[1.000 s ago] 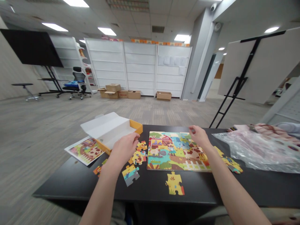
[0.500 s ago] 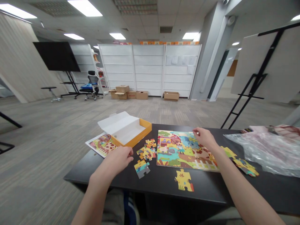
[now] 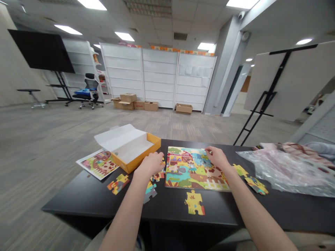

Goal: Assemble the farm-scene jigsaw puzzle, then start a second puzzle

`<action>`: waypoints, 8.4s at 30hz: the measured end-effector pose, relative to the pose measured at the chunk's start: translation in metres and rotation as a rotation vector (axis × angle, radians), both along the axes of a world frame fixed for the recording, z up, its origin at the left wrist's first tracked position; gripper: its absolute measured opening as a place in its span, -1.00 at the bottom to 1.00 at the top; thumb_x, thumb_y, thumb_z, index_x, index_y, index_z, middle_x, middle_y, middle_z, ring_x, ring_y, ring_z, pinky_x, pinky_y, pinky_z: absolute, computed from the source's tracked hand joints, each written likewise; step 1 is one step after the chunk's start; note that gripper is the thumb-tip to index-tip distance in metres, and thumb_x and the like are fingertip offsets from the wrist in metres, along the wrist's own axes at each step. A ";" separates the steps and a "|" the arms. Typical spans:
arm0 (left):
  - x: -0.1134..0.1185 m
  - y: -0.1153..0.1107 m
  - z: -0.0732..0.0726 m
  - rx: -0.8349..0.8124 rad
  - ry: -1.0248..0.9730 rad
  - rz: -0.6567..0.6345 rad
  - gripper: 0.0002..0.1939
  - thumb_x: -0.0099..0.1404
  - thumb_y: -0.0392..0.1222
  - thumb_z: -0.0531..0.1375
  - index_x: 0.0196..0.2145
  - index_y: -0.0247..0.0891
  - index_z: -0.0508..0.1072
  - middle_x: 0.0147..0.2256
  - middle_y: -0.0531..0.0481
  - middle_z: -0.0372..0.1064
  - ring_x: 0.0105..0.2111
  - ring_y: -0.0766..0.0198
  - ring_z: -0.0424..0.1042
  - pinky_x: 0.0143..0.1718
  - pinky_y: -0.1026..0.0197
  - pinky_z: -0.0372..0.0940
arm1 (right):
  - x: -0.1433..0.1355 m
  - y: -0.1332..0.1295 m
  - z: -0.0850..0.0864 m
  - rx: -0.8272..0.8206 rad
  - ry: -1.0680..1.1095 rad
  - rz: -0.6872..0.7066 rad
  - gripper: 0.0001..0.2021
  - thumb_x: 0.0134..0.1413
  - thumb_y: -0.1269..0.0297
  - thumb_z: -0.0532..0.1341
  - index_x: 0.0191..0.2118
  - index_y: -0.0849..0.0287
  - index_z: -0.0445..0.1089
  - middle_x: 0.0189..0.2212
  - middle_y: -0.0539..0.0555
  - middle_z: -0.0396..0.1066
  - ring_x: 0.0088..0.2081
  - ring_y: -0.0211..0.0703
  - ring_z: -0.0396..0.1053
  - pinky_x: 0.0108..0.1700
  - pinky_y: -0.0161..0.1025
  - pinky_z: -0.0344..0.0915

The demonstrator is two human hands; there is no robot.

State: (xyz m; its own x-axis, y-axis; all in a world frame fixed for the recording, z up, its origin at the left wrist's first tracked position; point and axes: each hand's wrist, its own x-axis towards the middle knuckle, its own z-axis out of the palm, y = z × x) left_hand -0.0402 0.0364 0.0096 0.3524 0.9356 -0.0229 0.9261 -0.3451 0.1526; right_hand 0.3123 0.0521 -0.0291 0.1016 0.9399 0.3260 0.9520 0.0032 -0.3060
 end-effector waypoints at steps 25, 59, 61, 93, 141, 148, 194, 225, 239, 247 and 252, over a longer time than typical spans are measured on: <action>-0.002 0.022 -0.017 0.020 -0.026 0.026 -0.61 0.19 -0.06 0.22 -0.02 -0.16 0.44 -0.03 -0.16 0.50 -0.01 -0.01 0.47 -0.04 0.08 0.34 | -0.002 -0.002 0.009 0.034 0.008 0.044 -0.75 0.20 0.25 0.13 -0.14 0.11 0.54 -0.31 0.10 0.58 -0.34 -0.13 0.45 -0.32 -0.28 0.23; 0.047 -0.019 -0.002 0.105 -0.059 -0.222 -0.73 0.31 -0.04 0.18 -0.09 -0.17 0.49 -0.03 -0.14 0.49 0.00 -0.01 0.41 0.01 0.02 0.31 | -0.080 0.001 -0.013 -0.178 0.768 0.387 -0.69 0.05 0.28 0.30 -0.06 0.10 0.32 -0.48 -0.05 0.54 -0.37 -0.13 0.52 -0.32 -0.26 0.40; 0.047 -0.023 -0.002 0.104 -0.056 -0.236 -0.70 0.32 0.04 0.18 -0.13 -0.18 0.50 -0.07 -0.14 0.50 -0.03 -0.01 0.43 -0.03 0.03 0.32 | -0.083 0.001 -0.014 -0.183 0.772 0.403 -0.69 0.06 0.31 0.29 -0.05 0.10 0.33 -0.46 -0.03 0.54 -0.36 -0.13 0.52 -0.32 -0.27 0.40; 0.051 -0.024 -0.009 0.042 -0.122 -0.282 -0.59 0.32 0.03 0.15 0.05 -0.20 0.40 0.11 -0.19 0.37 0.13 -0.09 0.32 0.07 -0.10 0.31 | -0.096 -0.010 -0.002 -0.009 0.128 0.472 -0.93 0.13 0.34 0.28 -0.27 0.19 0.51 -0.28 0.10 0.42 -0.29 -0.17 0.37 -0.20 -0.26 0.25; 0.058 -0.017 -0.016 0.061 -0.109 -0.319 -0.59 0.34 0.03 0.11 0.01 -0.28 0.43 0.04 -0.22 0.43 0.08 -0.04 0.39 0.08 -0.05 0.32 | -0.089 -0.010 0.001 -0.005 -0.001 0.579 -0.92 0.14 0.44 0.23 -0.30 0.18 0.49 -0.32 0.10 0.46 -0.24 -0.11 0.36 -0.11 -0.21 0.24; 0.058 -0.018 -0.015 0.054 -0.124 -0.331 -0.59 0.35 0.01 0.11 0.03 -0.28 0.42 0.06 -0.24 0.42 0.11 -0.05 0.37 0.09 -0.06 0.31 | -0.090 -0.011 0.002 -0.015 0.018 0.567 -0.94 0.15 0.42 0.23 -0.30 0.19 0.47 -0.29 0.11 0.47 -0.22 -0.10 0.37 -0.07 -0.18 0.26; -0.158 -0.082 -0.010 0.023 -0.010 0.228 -0.63 0.15 0.16 0.18 -0.25 -0.17 0.48 -0.21 -0.15 0.55 -0.18 -0.07 0.52 -0.24 0.09 0.31 | 0.001 -0.160 -0.023 0.275 0.616 -0.048 -0.61 -0.03 -0.10 0.29 -0.31 0.15 0.56 -0.32 0.17 0.60 -0.37 -0.02 0.50 -0.34 -0.16 0.43; 0.096 -0.090 0.022 0.298 -0.421 -0.634 -0.66 0.20 -0.17 0.24 -0.07 -0.16 0.30 -0.08 -0.04 0.37 -0.12 0.10 0.44 -0.19 0.14 0.38 | -0.071 -0.187 -0.006 0.245 0.691 0.139 -0.74 0.23 0.01 0.20 -0.21 0.12 0.39 -0.35 0.08 0.51 -0.39 -0.13 0.43 -0.35 -0.24 0.35; 0.116 -0.063 0.010 0.118 -0.185 -0.590 -0.46 0.26 -0.05 0.19 0.16 -0.21 0.25 -0.07 -0.18 0.47 -0.06 -0.04 0.48 -0.10 0.04 0.37 | 0.037 -0.161 -0.023 0.070 0.073 -0.103 -0.61 0.13 -0.04 0.22 -0.06 0.14 0.43 -0.05 0.25 0.52 -0.03 0.20 0.44 0.04 0.07 0.31; 0.130 -0.090 0.012 0.099 -0.200 -0.726 -0.52 0.25 0.02 0.18 0.08 -0.18 0.31 -0.09 -0.13 0.50 -0.09 -0.02 0.49 -0.15 0.07 0.38 | 0.049 -0.170 -0.028 0.121 0.253 -0.112 -0.61 0.05 -0.02 0.26 -0.09 0.12 0.43 -0.10 0.20 0.54 -0.18 0.07 0.52 -0.25 -0.11 0.45; 0.143 -0.116 0.005 0.117 -0.161 -0.852 -0.65 0.24 0.05 0.17 -0.12 -0.22 0.39 -0.20 -0.11 0.51 -0.20 0.01 0.51 -0.21 0.06 0.39 | 0.051 -0.176 -0.031 0.202 0.357 -0.135 -0.61 -0.03 -0.03 0.33 -0.14 0.12 0.47 -0.14 0.19 0.56 -0.24 0.05 0.53 -0.28 -0.11 0.48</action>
State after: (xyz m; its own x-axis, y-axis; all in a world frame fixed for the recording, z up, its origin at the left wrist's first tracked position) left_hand 0.1027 -0.0792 0.0146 0.9233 0.3458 0.1669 0.3162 -0.9314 0.1803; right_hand 0.3636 -0.1241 -0.0606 0.3595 0.8312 0.4241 0.7823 -0.0208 -0.6225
